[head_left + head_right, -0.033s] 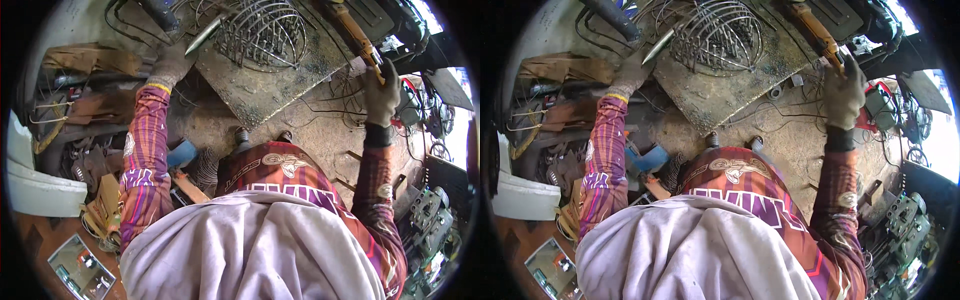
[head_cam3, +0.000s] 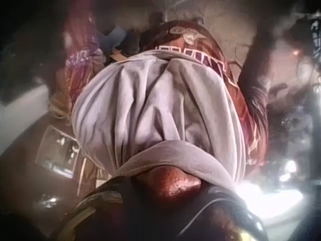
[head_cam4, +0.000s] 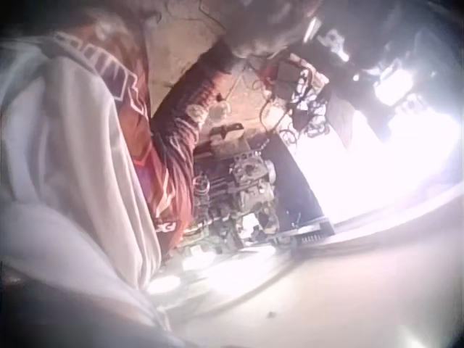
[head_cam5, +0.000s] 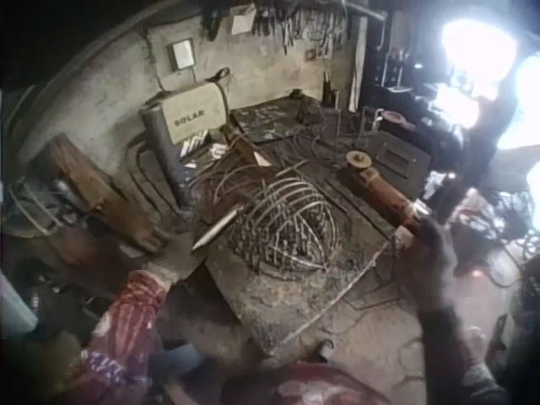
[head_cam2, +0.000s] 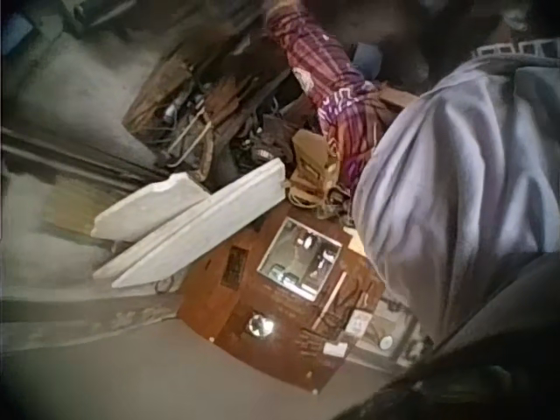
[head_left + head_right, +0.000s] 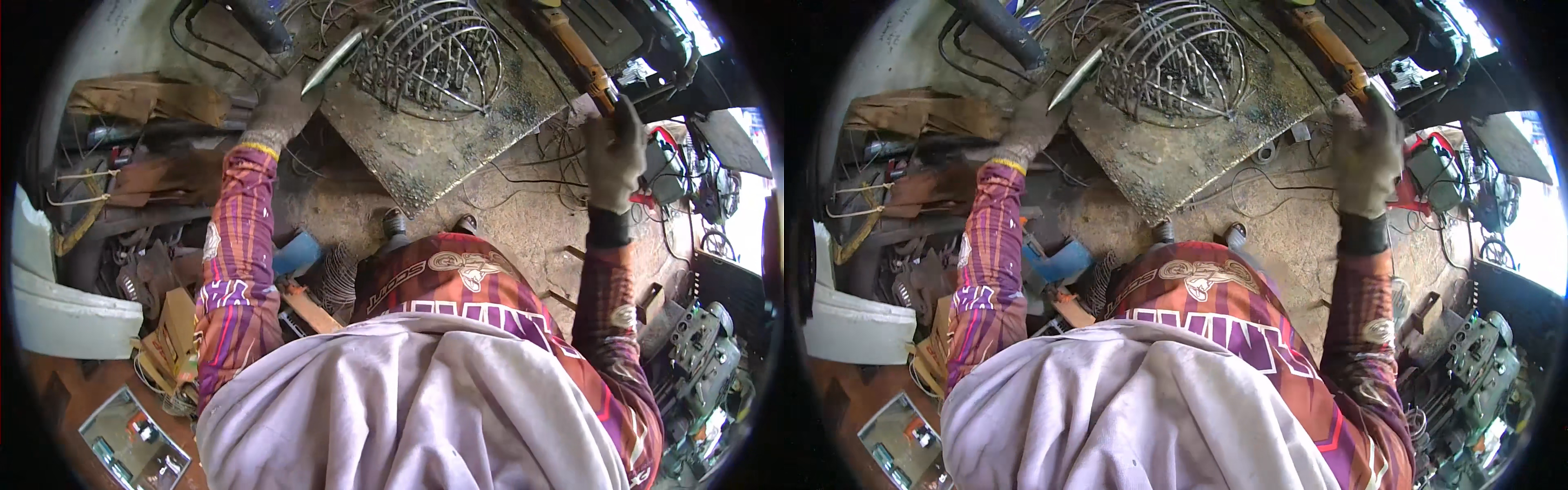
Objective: The person uses a grinder to smooth edges on a metal cage structure and then uses a hammer to shape the metal rods, holding the structure by hand on a workbench.
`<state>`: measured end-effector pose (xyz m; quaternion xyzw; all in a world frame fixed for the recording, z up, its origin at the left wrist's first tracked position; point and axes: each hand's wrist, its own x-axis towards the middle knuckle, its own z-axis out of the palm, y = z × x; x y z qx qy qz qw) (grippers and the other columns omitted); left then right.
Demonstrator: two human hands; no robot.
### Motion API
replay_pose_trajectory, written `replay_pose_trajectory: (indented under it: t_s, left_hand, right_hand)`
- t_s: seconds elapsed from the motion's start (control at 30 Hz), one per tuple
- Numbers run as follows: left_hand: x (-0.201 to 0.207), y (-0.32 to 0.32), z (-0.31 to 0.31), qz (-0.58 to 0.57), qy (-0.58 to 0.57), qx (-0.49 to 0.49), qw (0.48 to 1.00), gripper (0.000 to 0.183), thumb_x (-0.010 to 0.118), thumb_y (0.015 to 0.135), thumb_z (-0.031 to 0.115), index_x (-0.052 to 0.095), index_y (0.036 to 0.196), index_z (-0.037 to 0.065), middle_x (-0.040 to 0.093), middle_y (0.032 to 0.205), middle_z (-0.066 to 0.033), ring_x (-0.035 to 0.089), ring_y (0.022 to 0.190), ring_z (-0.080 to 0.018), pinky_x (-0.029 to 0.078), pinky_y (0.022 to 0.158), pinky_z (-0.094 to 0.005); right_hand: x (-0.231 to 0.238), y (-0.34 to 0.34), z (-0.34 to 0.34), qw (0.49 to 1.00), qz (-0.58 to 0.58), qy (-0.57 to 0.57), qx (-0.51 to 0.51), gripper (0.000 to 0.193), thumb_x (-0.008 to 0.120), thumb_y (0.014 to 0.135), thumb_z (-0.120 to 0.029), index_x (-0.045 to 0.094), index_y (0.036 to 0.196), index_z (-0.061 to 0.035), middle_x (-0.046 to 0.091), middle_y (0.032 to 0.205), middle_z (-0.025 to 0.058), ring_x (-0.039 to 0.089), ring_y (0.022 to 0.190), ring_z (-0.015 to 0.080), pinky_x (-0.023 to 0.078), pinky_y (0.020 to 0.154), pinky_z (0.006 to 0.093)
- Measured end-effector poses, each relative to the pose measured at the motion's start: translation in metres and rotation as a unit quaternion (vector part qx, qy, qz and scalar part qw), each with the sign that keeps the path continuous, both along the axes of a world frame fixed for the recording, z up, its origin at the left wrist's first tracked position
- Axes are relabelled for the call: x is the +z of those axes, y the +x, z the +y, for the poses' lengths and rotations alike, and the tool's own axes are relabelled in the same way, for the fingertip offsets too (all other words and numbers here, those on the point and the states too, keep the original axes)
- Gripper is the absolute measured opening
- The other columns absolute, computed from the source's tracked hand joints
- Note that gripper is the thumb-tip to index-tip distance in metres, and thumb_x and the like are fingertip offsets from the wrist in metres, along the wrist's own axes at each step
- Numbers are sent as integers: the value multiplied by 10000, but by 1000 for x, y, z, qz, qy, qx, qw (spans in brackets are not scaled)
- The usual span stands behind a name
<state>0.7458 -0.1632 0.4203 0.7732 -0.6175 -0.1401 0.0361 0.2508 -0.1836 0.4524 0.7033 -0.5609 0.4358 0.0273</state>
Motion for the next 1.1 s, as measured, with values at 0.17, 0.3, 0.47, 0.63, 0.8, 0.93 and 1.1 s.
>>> replay_pose_trajectory:
  t_s: [0.17, 0.3, 0.47, 0.63, 0.8, 0.93, 1.1]
  left_hand:
    - [-22, 10, 41, 182, -116, 70, 974, 499, 625, 1013, 500, 634, 1073, 4, 665, 868, -199, 674, 805, -344, 532, 758, -483]
    - [-34, -27, 83, 449, -160, 110, 872, 411, 659, 1010, 441, 633, 1015, 31, 602, 750, -121, 589, 631, -279, 501, 591, -431]
    - [-3, -128, 106, 192, -326, -286, 880, 273, 700, 976, 337, 706, 1010, 66, 693, 816, -143, 677, 694, -361, 550, 627, -463]
    - [-9, -51, 70, 281, -425, -116, 853, 409, 643, 1030, 416, 666, 1189, 40, 720, 1008, -130, 697, 839, -295, 554, 719, -435]
    - [-53, -8, -14, 7, -359, 97, 928, 711, 716, 930, 569, 577, 1379, 36, 628, 1345, -226, 635, 1215, -389, 517, 1025, -496]
    - [-73, -14, -23, 50, -319, 152, 934, 718, 717, 927, 573, 575, 1382, 36, 624, 1351, -226, 631, 1221, -391, 514, 1029, -498]
    - [-84, -20, -26, 91, -312, 169, 931, 726, 719, 924, 577, 573, 1385, 36, 619, 1359, -227, 626, 1229, -394, 510, 1034, -500]
  right_hand:
    - [9, 111, 53, 981, -75, 64, 166, 572, 866, 826, -161, 658, 1342, -29, 727, 1163, 165, 725, 1053, 251, 591, 927, 371]
    - [28, 182, 66, 902, -194, 223, 315, 590, 728, 994, -205, 505, 1476, 52, 699, 1242, 135, 677, 1111, 191, 543, 973, 334]
    - [42, 210, 69, 835, -305, 329, 319, 536, 617, 1068, -236, 459, 1496, 45, 684, 1074, 97, 674, 936, 174, 560, 819, 322]
    - [-4, 132, 85, 866, -231, 389, 213, 386, 661, 1018, -180, 577, 1345, 7, 676, 851, 55, 660, 679, 173, 535, 635, 315]
    - [1, 150, 81, 874, 232, 359, 232, 354, 672, 976, -400, 655, 1113, -74, 694, 810, 182, 709, 759, 408, 555, 662, 492]
    - [0, 162, 60, 839, 319, 352, 265, 345, 647, 985, -417, 645, 1033, -75, 677, 765, 176, 704, 749, 410, 552, 647, 505]
    - [-10, 163, 38, 833, 324, 347, 283, 279, 659, 996, -344, 619, 1030, -69, 637, 761, 195, 687, 728, 411, 536, 617, 499]
